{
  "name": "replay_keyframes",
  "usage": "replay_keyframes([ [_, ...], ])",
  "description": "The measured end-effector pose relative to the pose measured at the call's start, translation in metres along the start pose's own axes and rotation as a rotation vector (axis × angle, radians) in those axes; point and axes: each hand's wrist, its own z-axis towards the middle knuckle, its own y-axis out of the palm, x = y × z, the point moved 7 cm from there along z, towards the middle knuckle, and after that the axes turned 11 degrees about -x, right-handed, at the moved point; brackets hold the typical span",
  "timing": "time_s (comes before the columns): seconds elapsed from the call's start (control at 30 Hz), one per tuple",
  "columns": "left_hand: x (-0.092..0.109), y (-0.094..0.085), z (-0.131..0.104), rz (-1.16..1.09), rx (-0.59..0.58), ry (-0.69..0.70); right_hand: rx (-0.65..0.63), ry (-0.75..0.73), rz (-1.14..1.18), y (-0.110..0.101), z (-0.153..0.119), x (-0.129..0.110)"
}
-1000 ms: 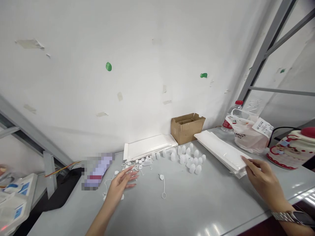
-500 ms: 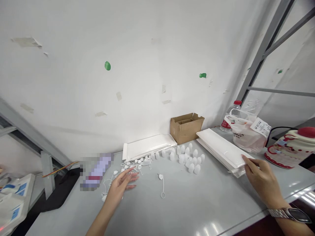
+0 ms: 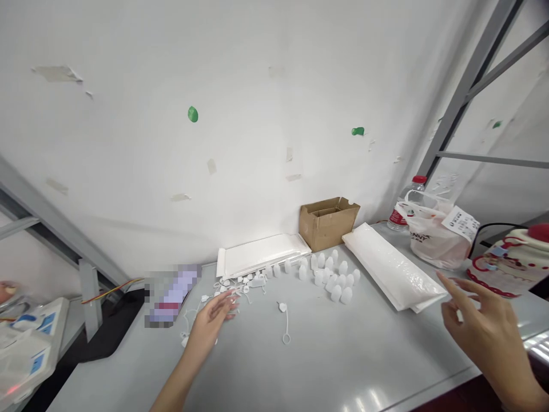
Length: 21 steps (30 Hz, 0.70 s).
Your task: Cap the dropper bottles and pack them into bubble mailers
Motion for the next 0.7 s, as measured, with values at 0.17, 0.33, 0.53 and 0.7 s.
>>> replay_keyframes([
  [0.17, 0.002, -0.019, -0.003, 0.604, 0.158, 0.042, 0.082, -0.099, 0.362, -0.010, 0.028, -0.067],
  [0.33, -0.006, -0.042, -0.014, 0.880, 0.251, 0.003, -0.066, -0.417, 0.584, -0.005, 0.040, -0.156],
  [0.53, -0.006, -0.045, -0.013, 0.880, 0.218, -0.016, -0.488, -0.580, 0.783, 0.018, 0.056, -0.229],
  [0.7, 0.011, -0.022, 0.010, 0.854, 0.177, 0.022, -0.645, -0.560, 0.809, 0.040, 0.064, -0.266],
])
